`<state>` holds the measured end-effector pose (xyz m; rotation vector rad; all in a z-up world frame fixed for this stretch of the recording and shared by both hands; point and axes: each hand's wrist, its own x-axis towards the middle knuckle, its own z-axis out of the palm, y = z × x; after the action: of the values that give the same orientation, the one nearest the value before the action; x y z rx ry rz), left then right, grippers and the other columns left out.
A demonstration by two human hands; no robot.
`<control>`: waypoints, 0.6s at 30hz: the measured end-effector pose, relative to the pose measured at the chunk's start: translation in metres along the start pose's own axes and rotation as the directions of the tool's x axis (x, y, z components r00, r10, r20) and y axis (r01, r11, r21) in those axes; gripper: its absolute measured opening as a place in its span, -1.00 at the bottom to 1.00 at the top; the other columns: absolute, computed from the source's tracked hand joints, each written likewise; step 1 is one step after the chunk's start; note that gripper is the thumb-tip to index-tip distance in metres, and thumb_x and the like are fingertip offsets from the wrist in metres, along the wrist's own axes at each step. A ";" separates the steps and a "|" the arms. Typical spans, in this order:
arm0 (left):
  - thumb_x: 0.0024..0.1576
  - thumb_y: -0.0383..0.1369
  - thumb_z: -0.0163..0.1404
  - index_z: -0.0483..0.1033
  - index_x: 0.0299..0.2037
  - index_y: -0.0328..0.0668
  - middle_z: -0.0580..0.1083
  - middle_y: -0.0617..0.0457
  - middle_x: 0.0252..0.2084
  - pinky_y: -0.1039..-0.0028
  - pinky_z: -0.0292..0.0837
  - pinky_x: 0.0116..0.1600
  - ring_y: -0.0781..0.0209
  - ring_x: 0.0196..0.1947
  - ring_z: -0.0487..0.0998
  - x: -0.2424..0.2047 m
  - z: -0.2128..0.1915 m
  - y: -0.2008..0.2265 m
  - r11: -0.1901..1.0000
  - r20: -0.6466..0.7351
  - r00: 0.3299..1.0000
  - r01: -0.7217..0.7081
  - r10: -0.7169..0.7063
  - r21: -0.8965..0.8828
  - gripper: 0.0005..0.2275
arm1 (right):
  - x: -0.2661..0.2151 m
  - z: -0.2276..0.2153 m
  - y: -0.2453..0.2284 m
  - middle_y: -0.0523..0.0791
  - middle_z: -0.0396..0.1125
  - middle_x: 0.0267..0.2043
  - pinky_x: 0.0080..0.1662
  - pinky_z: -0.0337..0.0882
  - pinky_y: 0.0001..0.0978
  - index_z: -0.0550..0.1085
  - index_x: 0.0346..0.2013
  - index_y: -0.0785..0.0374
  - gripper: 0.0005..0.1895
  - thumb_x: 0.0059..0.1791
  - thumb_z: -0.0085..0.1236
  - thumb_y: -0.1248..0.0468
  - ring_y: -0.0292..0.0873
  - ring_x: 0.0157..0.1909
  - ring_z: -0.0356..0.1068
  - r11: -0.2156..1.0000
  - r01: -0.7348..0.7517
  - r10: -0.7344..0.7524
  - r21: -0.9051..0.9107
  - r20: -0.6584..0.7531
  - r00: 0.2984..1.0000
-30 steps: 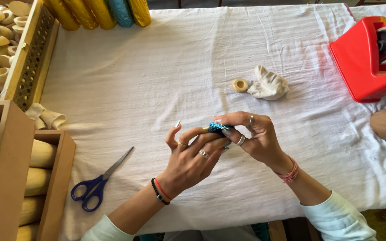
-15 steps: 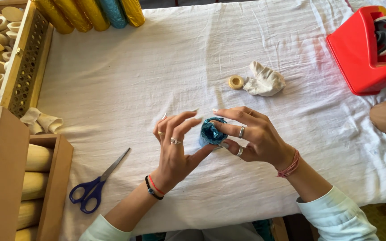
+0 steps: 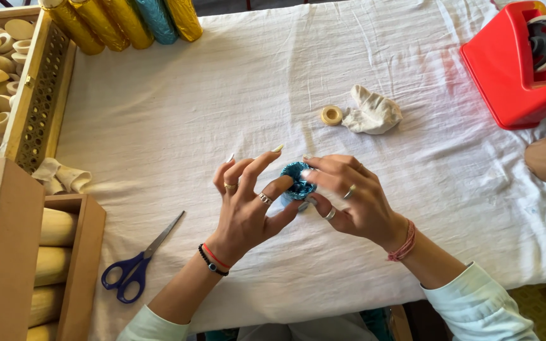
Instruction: Clean and wrap wooden tubes with blue foil.
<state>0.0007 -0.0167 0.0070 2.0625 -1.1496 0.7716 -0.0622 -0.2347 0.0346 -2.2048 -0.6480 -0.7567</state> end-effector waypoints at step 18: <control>0.19 -0.12 0.27 0.60 -0.02 0.12 0.43 0.20 0.25 0.17 -0.03 0.44 0.27 0.19 0.39 -0.006 0.003 -0.007 0.975 -0.024 0.980 -0.194 0.198 0.108 -0.76 | -0.007 0.003 0.003 -0.09 0.45 -0.04 0.35 0.24 0.00 0.22 0.05 0.18 -0.58 0.04 0.25 0.34 -0.13 0.18 0.36 0.903 0.308 -0.304 -0.300 0.061 0.951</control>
<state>0.0044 -0.0128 -0.0009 2.0316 -1.3331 0.9779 -0.0645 -0.2359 0.0267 -2.4179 -0.9553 -1.0658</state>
